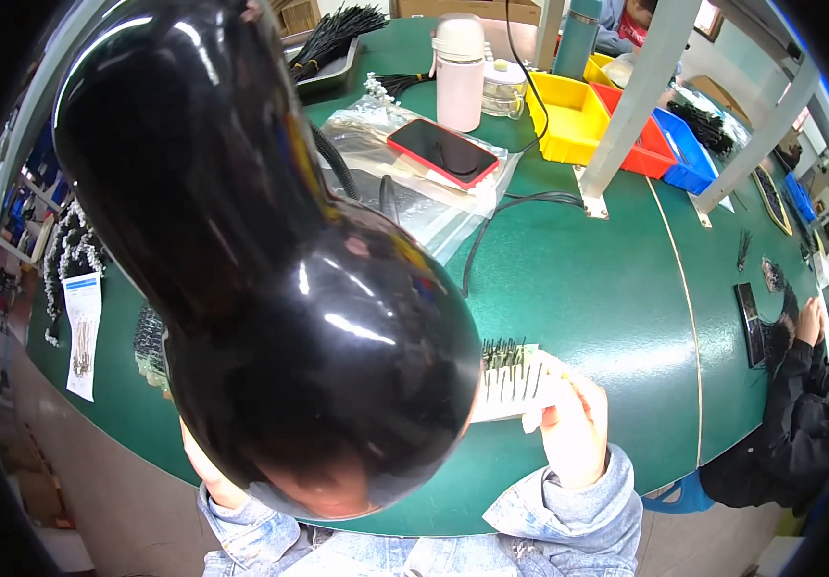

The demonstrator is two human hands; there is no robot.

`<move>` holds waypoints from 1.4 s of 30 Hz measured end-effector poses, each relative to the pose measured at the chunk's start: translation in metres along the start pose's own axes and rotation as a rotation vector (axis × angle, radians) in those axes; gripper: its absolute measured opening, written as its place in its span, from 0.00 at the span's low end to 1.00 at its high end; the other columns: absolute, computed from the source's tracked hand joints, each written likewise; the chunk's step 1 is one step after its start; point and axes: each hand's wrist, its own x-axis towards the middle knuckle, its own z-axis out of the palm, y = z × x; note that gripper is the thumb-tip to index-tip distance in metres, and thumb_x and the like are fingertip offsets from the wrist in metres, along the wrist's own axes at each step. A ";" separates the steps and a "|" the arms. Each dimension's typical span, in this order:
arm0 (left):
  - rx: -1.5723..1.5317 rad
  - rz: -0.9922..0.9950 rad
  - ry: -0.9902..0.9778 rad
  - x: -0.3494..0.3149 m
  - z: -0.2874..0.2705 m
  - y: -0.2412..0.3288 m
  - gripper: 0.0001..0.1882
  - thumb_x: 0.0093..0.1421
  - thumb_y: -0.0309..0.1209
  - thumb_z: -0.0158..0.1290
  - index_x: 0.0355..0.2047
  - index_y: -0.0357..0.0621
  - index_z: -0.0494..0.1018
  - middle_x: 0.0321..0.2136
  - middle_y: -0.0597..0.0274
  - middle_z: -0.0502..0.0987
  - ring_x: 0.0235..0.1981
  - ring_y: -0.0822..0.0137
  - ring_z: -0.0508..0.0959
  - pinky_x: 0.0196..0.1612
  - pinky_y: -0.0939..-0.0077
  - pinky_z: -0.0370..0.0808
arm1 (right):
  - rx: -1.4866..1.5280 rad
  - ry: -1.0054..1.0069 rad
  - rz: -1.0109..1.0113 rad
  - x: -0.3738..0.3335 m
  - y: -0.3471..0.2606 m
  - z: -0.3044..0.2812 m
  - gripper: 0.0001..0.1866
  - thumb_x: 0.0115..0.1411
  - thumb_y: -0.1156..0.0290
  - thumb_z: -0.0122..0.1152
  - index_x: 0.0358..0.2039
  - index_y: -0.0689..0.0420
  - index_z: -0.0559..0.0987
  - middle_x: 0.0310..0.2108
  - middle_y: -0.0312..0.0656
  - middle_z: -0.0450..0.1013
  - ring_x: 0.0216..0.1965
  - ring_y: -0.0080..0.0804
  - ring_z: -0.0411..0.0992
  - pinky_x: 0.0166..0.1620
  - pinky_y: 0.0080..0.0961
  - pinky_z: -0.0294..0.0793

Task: The person holds and aligns pin strips under a desk lamp, stacking them on the table by hand, then moves the desk lamp aside and pulls closer a metal tray containing bundled wires.

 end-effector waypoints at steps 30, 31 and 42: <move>0.177 -0.176 -0.475 0.005 0.013 0.005 0.09 0.50 0.23 0.45 0.32 0.31 0.63 0.18 0.59 0.69 0.14 0.73 0.68 0.18 0.84 0.65 | 0.113 -0.083 0.076 0.034 0.036 0.033 0.12 0.56 0.69 0.43 0.37 0.63 0.66 0.32 0.43 0.69 0.27 0.27 0.68 0.29 0.21 0.69; 0.232 -0.149 -0.461 0.004 0.014 0.006 0.11 0.50 0.23 0.45 0.34 0.30 0.63 0.19 0.60 0.69 0.16 0.74 0.69 0.19 0.84 0.66 | 0.119 -0.081 0.077 0.033 0.037 0.034 0.12 0.56 0.69 0.43 0.37 0.63 0.66 0.32 0.43 0.69 0.27 0.27 0.68 0.29 0.21 0.69; 0.259 0.014 -0.394 0.000 0.012 0.001 0.24 0.49 0.20 0.44 0.48 0.28 0.55 0.22 0.65 0.68 0.23 0.79 0.66 0.27 0.88 0.63 | 0.170 -0.026 0.049 0.024 0.035 0.028 0.11 0.56 0.66 0.44 0.36 0.59 0.65 0.33 0.42 0.68 0.29 0.28 0.69 0.31 0.22 0.70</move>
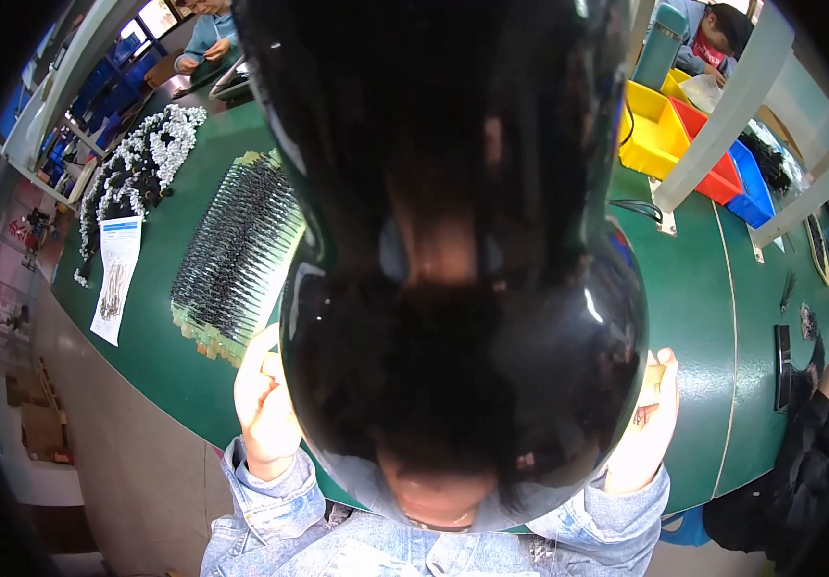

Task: The person holds and aligns pin strips under a desk lamp, stacking them on the table by hand, then moves the desk lamp aside and pulls closer a metal tray containing bundled wires.

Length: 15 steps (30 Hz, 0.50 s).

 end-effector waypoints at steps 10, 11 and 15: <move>-0.032 -0.060 0.074 0.004 0.000 0.003 0.25 0.50 0.19 0.43 0.50 0.28 0.53 0.22 0.65 0.68 0.22 0.78 0.66 0.25 0.87 0.63 | 0.016 0.126 -0.114 -0.013 -0.021 -0.014 0.10 0.57 0.63 0.45 0.35 0.56 0.65 0.34 0.42 0.68 0.30 0.28 0.69 0.33 0.22 0.71; -0.028 -0.053 0.118 0.004 0.002 0.007 0.25 0.50 0.19 0.42 0.50 0.28 0.53 0.22 0.64 0.69 0.22 0.78 0.67 0.26 0.87 0.64 | 0.020 0.135 -0.121 -0.013 -0.022 -0.014 0.10 0.57 0.63 0.45 0.34 0.56 0.65 0.34 0.42 0.68 0.30 0.28 0.69 0.33 0.22 0.71; -0.066 -0.012 0.137 0.006 -0.001 -0.001 0.23 0.52 0.19 0.40 0.50 0.29 0.53 0.24 0.61 0.70 0.25 0.75 0.70 0.29 0.84 0.67 | 0.030 0.194 -0.175 -0.020 -0.028 -0.025 0.10 0.57 0.62 0.46 0.34 0.54 0.65 0.34 0.42 0.68 0.31 0.28 0.69 0.33 0.23 0.72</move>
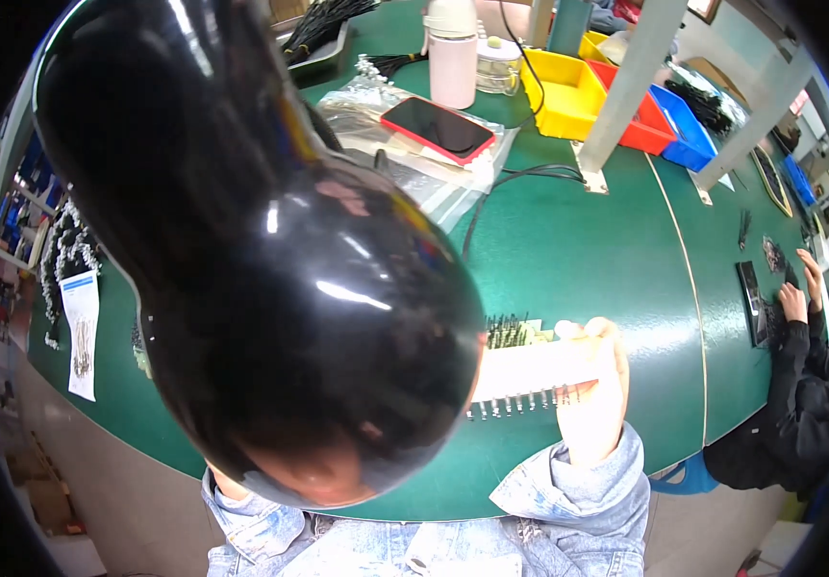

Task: The person holds and aligns pin strips under a desk lamp, stacking them on the table by hand, then moves the desk lamp aside and pulls closer a metal tray containing bundled wires.

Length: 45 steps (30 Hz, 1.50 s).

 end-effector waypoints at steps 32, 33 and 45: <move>-0.080 0.051 0.082 -0.005 -0.041 -0.020 0.15 0.54 0.23 0.40 0.43 0.33 0.60 0.36 0.52 0.69 0.36 0.63 0.71 0.41 0.72 0.70 | 0.003 -0.281 0.066 0.003 -0.004 -0.004 0.14 0.58 0.65 0.42 0.38 0.62 0.68 0.31 0.39 0.64 0.25 0.23 0.63 0.27 0.16 0.65; -0.129 0.039 0.239 -0.006 -0.032 -0.020 0.14 0.54 0.22 0.40 0.42 0.33 0.61 0.33 0.52 0.70 0.32 0.64 0.72 0.38 0.73 0.71 | -0.001 -0.320 0.003 0.004 -0.002 -0.008 0.18 0.58 0.61 0.43 0.39 0.64 0.68 0.34 0.42 0.66 0.25 0.24 0.65 0.26 0.16 0.65; 0.035 -0.097 -0.037 -0.005 -0.006 0.008 0.03 0.52 0.19 0.38 0.21 0.35 0.59 0.09 0.58 0.64 0.08 0.70 0.64 0.11 0.78 0.66 | -0.500 0.051 -0.099 0.001 0.001 0.008 0.16 0.59 0.67 0.41 0.44 0.62 0.64 0.27 0.34 0.62 0.22 0.19 0.60 0.25 0.14 0.63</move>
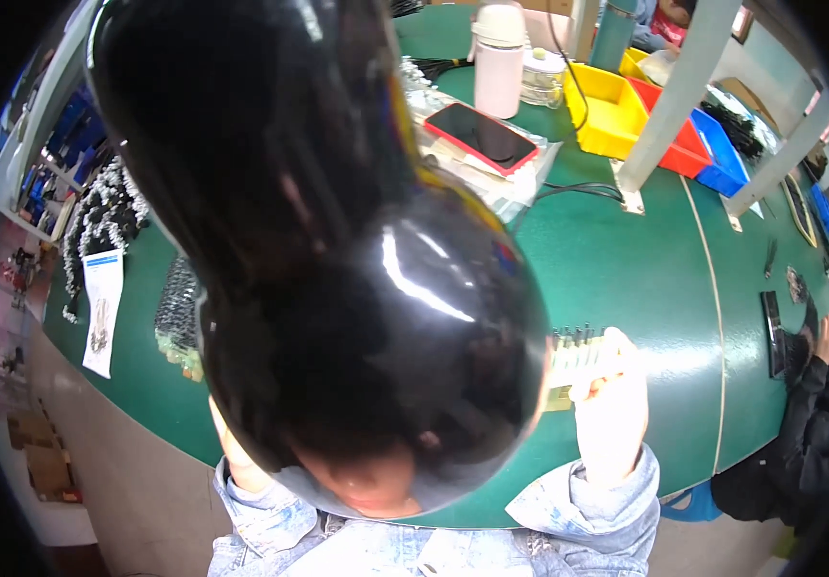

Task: The person holds and aligns pin strips under a desk lamp, stacking them on the table by hand, then moves the desk lamp aside and pulls closer a metal tray containing bundled wires.

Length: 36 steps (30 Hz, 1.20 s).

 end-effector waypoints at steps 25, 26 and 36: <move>0.218 -0.100 -0.377 0.003 -0.034 0.001 0.08 0.53 0.22 0.44 0.34 0.31 0.65 0.18 0.55 0.72 0.10 0.75 0.66 0.14 0.85 0.64 | -0.070 -0.189 -0.216 0.001 -0.013 -0.008 0.13 0.56 0.79 0.43 0.42 0.66 0.70 0.24 0.40 0.70 0.24 0.22 0.68 0.32 0.16 0.69; 0.223 -0.088 -0.358 0.002 -0.035 0.004 0.08 0.53 0.22 0.44 0.34 0.31 0.65 0.18 0.55 0.72 0.10 0.75 0.66 0.14 0.85 0.64 | -0.061 -0.210 -0.220 0.001 -0.013 -0.005 0.13 0.56 0.79 0.43 0.42 0.66 0.70 0.24 0.40 0.70 0.24 0.22 0.68 0.32 0.16 0.69; 0.369 -0.499 -0.396 -0.024 -0.084 0.028 0.05 0.53 0.24 0.46 0.30 0.34 0.65 0.16 0.55 0.71 0.08 0.82 0.60 0.10 0.88 0.55 | -0.016 -0.420 -0.266 -0.006 -0.010 -0.003 0.16 0.54 0.79 0.45 0.45 0.67 0.66 0.34 0.46 0.70 0.34 0.27 0.69 0.40 0.20 0.68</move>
